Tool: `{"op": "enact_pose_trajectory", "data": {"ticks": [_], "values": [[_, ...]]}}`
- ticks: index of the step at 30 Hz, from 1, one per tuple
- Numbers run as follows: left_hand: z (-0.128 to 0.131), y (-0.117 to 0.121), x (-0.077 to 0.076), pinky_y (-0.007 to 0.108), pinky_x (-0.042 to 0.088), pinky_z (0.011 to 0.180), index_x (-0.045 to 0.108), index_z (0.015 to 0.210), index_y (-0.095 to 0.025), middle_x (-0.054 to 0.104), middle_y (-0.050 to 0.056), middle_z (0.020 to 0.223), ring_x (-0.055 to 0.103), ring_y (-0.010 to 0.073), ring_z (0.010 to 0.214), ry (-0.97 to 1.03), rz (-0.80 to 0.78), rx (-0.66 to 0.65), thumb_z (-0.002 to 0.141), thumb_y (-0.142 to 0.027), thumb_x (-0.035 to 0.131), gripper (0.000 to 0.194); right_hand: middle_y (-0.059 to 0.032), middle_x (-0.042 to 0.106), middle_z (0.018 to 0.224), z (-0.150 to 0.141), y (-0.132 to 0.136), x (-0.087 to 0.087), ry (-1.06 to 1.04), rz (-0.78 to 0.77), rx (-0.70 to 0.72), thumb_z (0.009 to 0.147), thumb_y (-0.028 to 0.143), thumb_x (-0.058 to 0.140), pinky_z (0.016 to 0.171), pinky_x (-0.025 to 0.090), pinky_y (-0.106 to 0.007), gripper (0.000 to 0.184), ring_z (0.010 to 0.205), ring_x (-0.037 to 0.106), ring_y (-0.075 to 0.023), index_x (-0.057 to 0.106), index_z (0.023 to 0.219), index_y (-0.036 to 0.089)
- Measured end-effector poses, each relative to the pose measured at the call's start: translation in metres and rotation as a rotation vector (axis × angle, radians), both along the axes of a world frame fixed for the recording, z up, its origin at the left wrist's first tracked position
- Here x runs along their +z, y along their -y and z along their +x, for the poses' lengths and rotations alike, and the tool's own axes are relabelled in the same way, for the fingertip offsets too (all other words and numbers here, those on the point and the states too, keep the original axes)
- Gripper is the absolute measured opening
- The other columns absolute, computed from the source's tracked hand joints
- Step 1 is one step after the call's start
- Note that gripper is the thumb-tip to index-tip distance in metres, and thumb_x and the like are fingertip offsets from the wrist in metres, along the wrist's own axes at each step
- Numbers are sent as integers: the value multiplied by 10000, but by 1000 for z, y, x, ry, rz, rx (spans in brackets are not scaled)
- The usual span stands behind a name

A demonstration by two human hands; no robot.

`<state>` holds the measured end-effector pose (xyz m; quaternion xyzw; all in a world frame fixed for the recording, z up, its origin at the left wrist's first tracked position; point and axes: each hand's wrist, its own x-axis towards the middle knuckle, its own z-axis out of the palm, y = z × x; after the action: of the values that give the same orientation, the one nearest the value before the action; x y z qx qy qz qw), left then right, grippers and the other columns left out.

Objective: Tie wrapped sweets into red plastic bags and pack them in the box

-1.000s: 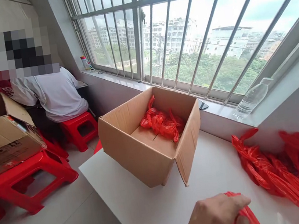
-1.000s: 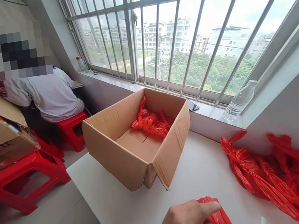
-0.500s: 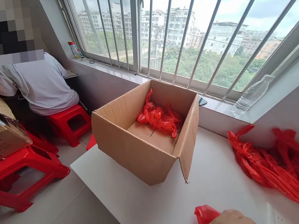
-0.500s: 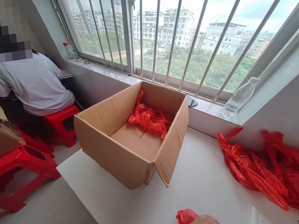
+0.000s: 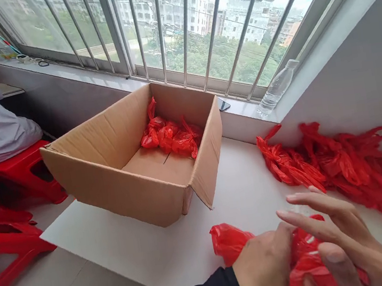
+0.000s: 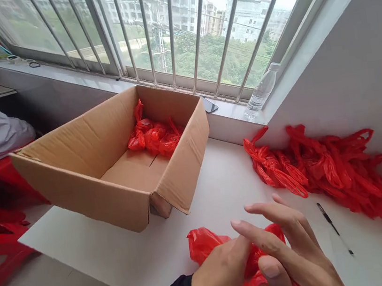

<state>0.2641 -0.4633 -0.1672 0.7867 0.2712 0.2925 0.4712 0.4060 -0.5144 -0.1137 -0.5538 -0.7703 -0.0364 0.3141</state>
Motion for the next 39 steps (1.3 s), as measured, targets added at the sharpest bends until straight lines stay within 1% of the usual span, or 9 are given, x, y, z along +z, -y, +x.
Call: {"op": "enact_pose_trajectory", "data": {"ticks": [4, 8, 12, 17, 21, 26, 30, 34, 39], "values": [[2, 16, 4, 248, 338, 467, 682, 864, -225, 631, -8, 635, 543, 148, 534, 35, -46, -39, 723, -177, 595, 172, -36, 510, 1350, -5, -5, 11, -17, -117, 60, 1052, 322, 382, 1217, 232, -393, 337, 1340, 425, -197, 597, 1309, 293], [0, 8, 13, 247, 301, 486, 646, 797, -208, 494, -63, 562, 427, 103, 496, 2, -185, -198, 749, -274, 675, 87, -16, 599, 1215, 7, -4, 3, -218, -247, 37, 1057, 390, 399, 1182, 270, -381, 314, 1215, 522, -174, 610, 1269, 297], [5, -15, 17, 237, 255, 481, 462, 637, -177, 354, -59, 551, 321, 77, 499, 2, -519, -412, 958, -495, 473, 452, -1, 659, 988, 25, -3, -8, -479, -437, -41, 949, 693, 435, 873, 479, -327, 538, 927, 609, -179, 609, 1282, 308], [9, -34, -2, 249, 304, 507, 582, 871, -150, 397, -65, 496, 341, 90, 454, 142, -824, -285, 1002, -542, 368, 466, 43, 666, 888, 41, 5, -16, -558, -456, -189, 983, 386, 590, 786, 452, -262, 142, 819, 596, -126, 666, 1067, 300], [4, -45, -11, 269, 397, 581, 583, 1015, -165, 517, -32, 567, 453, 120, 517, 212, -852, -160, 1012, -494, 373, 391, 66, 660, 913, 44, 10, -22, -643, -462, -179, 988, 315, 589, 774, 455, -220, 80, 844, 603, -98, 669, 994, 317], [1, -46, 0, 230, 318, 526, 523, 631, -151, 427, -46, 520, 368, 73, 486, 155, -807, -271, 926, -470, 600, 440, 25, 629, 1086, 36, 1, -35, -683, -504, -100, 995, 369, 572, 914, 449, -270, 305, 1012, 582, -130, 553, 1295, 323], [3, -45, -4, 222, 327, 504, 578, 671, -146, 421, -44, 487, 384, 77, 461, 159, -825, -247, 980, -504, 474, 485, 39, 609, 877, 32, -2, -36, -719, -421, -37, 1012, 311, 537, 784, 442, -265, 118, 818, 563, -111, 624, 957, 254], [0, -50, -11, 249, 458, 611, 627, 892, -166, 594, 3, 657, 545, 116, 589, 188, -858, -164, 1000, -472, 426, 382, 47, 584, 827, 35, 6, -35, -693, -475, -1, 988, 259, 564, 734, 427, -262, 85, 767, 543, -106, 613, 918, 255], [-7, -52, -2, 245, 475, 664, 669, 854, -123, 673, 45, 786, 596, 131, 695, 94, -803, -221, 859, -327, 716, 209, -9, 588, 1197, 36, 5, -46, -696, -433, 27, 995, 310, 538, 1014, 386, -316, 181, 1153, 524, -172, 606, 1159, 278]]}}
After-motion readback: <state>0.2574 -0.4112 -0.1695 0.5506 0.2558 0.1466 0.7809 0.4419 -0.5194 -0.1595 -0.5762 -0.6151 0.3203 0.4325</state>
